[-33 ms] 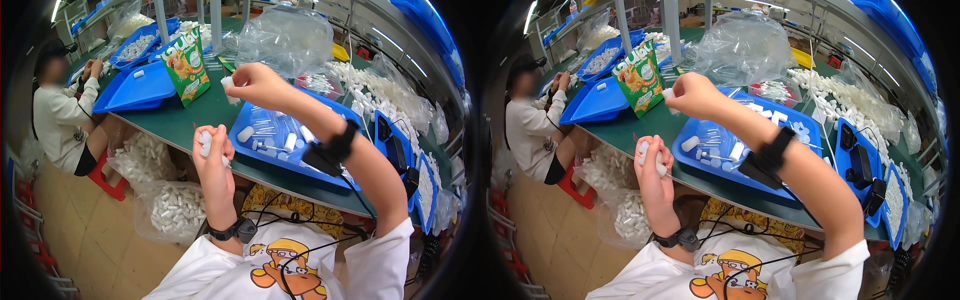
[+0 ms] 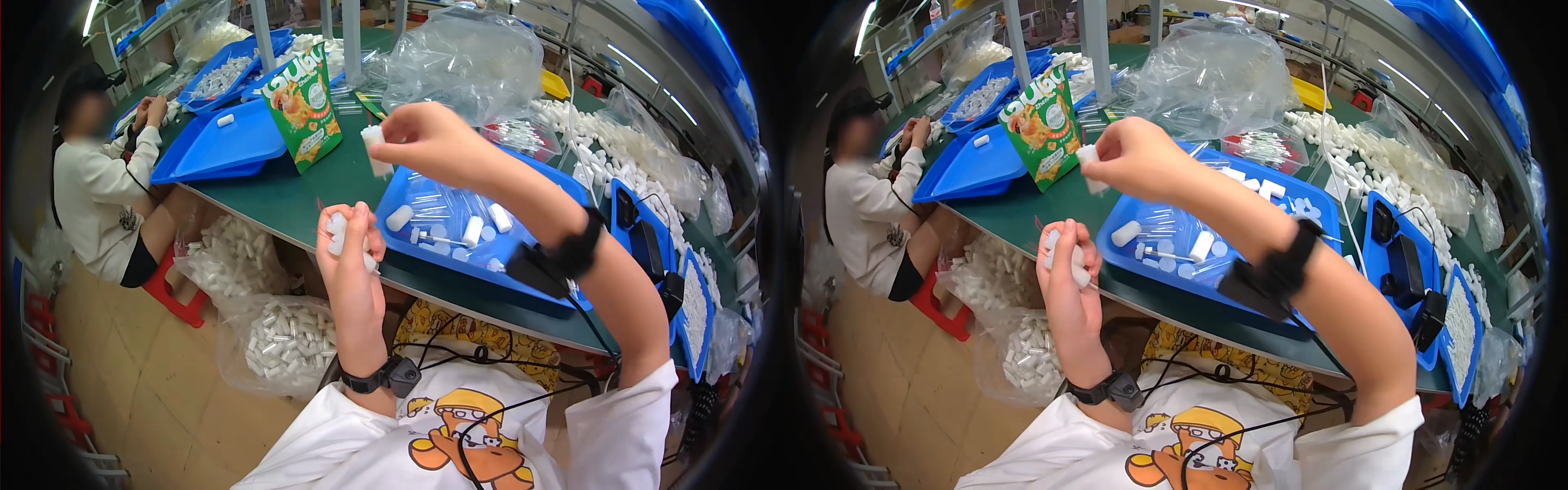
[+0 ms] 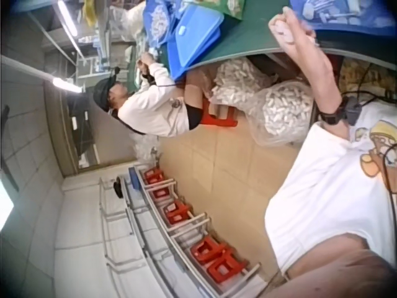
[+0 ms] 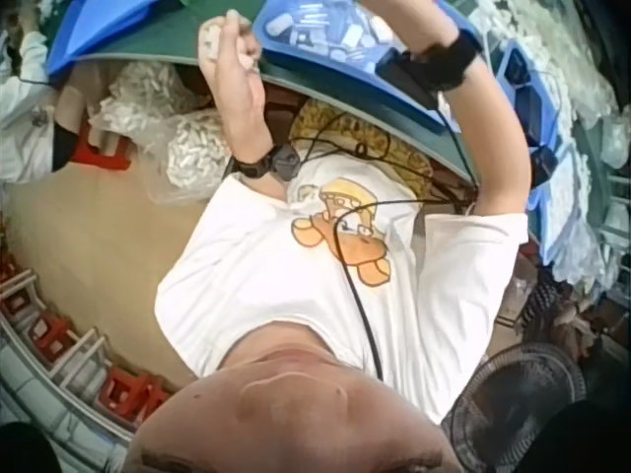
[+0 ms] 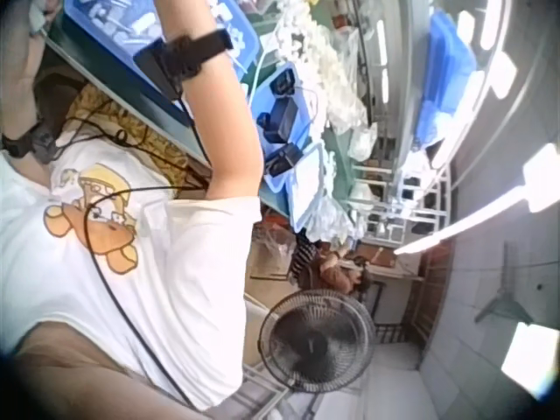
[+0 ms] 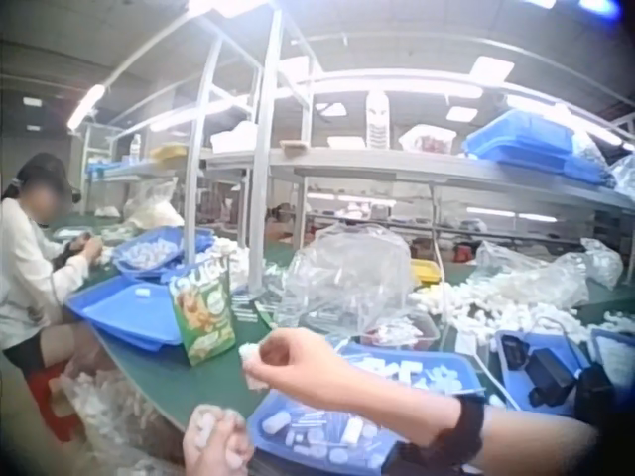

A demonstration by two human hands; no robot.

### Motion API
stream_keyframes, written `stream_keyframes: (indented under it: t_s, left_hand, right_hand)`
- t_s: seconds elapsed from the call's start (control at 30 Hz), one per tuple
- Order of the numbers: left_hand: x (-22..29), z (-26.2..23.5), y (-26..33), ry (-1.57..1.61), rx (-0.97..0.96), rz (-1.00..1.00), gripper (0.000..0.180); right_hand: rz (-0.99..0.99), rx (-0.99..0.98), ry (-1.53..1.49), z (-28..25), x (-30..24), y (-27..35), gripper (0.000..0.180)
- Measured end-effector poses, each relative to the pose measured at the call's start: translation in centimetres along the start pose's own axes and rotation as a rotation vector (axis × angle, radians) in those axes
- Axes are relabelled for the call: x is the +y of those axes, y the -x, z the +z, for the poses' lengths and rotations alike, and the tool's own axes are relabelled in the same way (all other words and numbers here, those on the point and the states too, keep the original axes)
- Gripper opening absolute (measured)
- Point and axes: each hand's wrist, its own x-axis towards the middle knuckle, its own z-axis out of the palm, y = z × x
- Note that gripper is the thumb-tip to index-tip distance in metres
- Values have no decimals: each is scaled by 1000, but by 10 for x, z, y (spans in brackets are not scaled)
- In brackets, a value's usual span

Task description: The person assembles small white cylindrical candles by inserting red wicks into the base and then screwing on a translucent plastic cap. The person handles the components one at a time, repeating the process for multiple units.

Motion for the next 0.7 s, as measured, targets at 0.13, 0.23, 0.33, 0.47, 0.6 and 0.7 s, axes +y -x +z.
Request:
stream_keyframes:
  t_s: [0.13,0.23,0.33,0.47,0.6,0.7]
  left_hand:
    - [7,13,18,63,-303,-98,19]
    - [15,25,40,85,-501,-268,37]
    - [13,33,58,131,-601,-344,46]
    - [10,43,73,172,-654,-362,46]
    - [8,46,79,163,-685,-348,42]
    - [10,44,80,161,-743,-407,39]
  right_hand:
    - [-19,6,-204,-25,-57,85,34]
    - [-42,63,-63,-32,-72,134,25]
    - [-76,100,-109,-32,-74,164,22]
    - [-100,179,-274,-27,-73,185,30]
    - [-86,286,-499,-17,-72,196,34]
    - [-155,269,-422,-20,-69,199,35]
